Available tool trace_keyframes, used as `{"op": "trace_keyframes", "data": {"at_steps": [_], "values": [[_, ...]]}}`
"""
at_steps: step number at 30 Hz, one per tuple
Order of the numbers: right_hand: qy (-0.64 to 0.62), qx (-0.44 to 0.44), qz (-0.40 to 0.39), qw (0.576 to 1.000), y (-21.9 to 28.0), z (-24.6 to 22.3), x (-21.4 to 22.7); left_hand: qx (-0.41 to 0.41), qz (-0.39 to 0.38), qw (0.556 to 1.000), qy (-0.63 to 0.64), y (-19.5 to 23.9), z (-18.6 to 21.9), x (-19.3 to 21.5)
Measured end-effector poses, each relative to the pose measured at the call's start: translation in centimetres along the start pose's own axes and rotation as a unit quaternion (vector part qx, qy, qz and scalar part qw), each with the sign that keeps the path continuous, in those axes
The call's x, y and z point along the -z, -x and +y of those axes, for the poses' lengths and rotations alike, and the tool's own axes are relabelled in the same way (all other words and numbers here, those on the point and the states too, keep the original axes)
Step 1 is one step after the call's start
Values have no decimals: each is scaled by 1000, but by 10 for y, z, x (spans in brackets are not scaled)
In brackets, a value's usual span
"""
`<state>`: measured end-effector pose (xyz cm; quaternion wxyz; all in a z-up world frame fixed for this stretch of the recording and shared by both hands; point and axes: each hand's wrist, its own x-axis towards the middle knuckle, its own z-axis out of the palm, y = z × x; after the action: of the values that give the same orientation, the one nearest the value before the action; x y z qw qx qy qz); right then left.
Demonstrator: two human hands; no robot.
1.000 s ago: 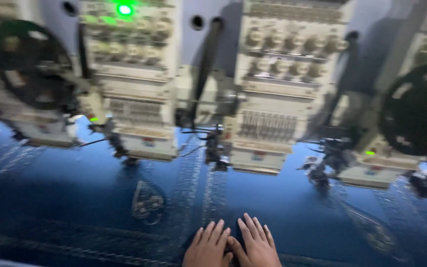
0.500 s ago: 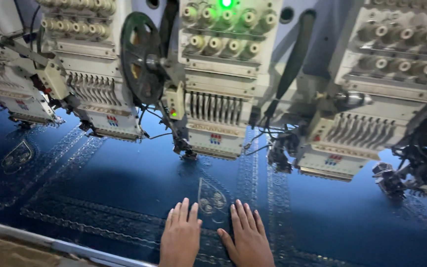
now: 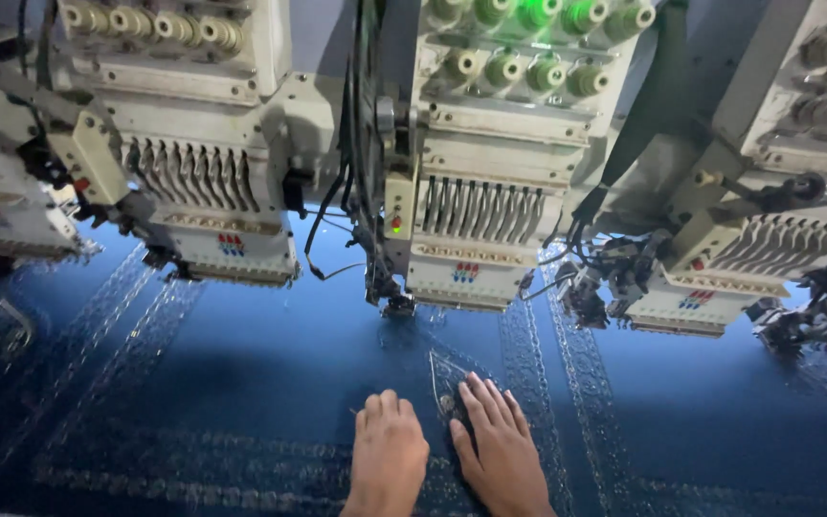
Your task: The person threads a needle on an industrial embroidery machine and then presses buttons on the control panel to start the embroidery process on a blue textile.
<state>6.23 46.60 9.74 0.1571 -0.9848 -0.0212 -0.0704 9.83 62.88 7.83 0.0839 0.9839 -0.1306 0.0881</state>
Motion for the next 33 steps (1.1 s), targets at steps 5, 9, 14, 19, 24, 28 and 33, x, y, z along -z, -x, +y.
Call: {"op": "trace_keyframes", "data": {"at_steps": [5,9,14,19,24,28,33], "values": [[-66,1,37,997,-5,1,2,9,-144,986,86,-14,-3,37],[-16,18,92,995,-4,4,-1,-2,-127,989,75,-17,9,-6],[-39,1,86,996,-11,-3,4,75,-179,978,81,-33,27,8],[-6,33,128,991,-3,-4,9,73,-122,987,76,-20,29,-26],[-3,53,113,992,-7,-3,2,75,39,991,108,-11,20,-17],[-12,50,58,997,11,-5,2,132,-8,966,223,6,29,13],[-5,48,54,997,28,-17,1,284,-87,909,292,26,9,78]]}}
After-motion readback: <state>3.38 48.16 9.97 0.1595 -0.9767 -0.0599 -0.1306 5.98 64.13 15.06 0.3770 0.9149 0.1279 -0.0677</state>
